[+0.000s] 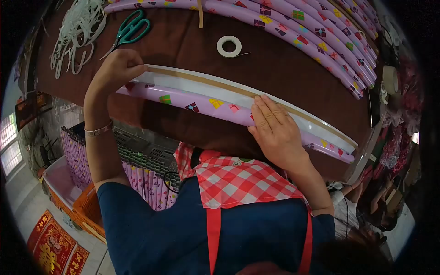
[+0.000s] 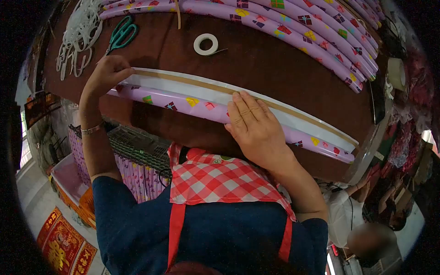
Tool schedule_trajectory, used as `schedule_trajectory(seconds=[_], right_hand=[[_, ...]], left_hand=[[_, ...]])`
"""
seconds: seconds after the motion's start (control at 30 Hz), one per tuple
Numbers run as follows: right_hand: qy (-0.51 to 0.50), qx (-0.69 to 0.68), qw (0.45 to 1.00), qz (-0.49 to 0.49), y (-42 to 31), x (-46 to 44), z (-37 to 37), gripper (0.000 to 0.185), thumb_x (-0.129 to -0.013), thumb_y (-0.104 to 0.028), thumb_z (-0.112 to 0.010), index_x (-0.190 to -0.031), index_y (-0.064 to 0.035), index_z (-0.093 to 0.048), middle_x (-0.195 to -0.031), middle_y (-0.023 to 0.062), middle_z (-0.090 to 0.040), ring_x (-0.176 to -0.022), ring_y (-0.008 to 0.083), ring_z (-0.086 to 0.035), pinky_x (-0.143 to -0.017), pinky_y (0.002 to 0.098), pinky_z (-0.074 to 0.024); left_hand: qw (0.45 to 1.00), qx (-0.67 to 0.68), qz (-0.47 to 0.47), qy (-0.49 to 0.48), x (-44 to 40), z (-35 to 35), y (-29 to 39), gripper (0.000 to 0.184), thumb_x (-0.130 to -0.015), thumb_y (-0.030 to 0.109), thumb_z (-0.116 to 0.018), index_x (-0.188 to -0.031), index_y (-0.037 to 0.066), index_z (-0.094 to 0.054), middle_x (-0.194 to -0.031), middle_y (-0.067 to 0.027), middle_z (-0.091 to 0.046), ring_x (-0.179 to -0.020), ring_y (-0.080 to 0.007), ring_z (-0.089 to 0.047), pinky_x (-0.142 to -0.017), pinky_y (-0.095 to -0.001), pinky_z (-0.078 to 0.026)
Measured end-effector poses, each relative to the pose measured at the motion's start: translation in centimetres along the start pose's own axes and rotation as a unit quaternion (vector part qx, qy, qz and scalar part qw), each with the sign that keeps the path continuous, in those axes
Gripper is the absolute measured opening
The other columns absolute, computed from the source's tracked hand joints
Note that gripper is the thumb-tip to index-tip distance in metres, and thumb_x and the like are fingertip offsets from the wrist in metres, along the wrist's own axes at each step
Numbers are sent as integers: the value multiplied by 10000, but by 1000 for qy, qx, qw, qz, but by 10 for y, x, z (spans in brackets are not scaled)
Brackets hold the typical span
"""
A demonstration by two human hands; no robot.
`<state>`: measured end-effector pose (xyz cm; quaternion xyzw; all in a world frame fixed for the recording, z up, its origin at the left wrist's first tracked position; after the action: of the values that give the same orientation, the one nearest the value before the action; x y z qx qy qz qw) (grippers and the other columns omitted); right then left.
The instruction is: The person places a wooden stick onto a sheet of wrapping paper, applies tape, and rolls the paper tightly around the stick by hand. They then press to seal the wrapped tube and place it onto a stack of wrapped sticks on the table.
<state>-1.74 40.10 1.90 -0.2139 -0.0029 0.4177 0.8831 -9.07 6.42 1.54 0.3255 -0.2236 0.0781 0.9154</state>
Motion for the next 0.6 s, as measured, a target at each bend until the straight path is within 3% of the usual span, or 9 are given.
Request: schedule_trajectory(seconds=[0.27, 0.6], right_hand=[[1, 2, 1000, 3, 0, 0, 0, 480, -855, -213, -713, -1246, 42, -603, -1304, 232, -605, -1259, 366, -563, -1037, 487, -455], [-5, -1, 1000, -4, 0, -2, 2, 463, -854, -198, -716, -1239, 34, -604, -1302, 226, -608, -1260, 367, -561, -1041, 488, -450]], left_hand=[[999, 23, 45, 14, 8, 6, -11, 202, -835, 147, -709, -808, -48, -667, -663, -61, -630, -525, -130, -614, -488, -289, -505], [997, -24, -16, 78, 15, 31, -47, 201, -837, 179, -724, -863, -16, -686, -684, -48, -615, -651, -107, -581, -589, -284, -475]])
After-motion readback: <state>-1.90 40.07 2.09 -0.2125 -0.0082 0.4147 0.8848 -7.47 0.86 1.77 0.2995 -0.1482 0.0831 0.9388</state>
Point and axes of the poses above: each hand's wrist, its own x-axis away from the middle knuckle, its own z-axis out of the back of the hand, y = z × x, the point moved 8 cm from there along -x, towards the middle knuckle
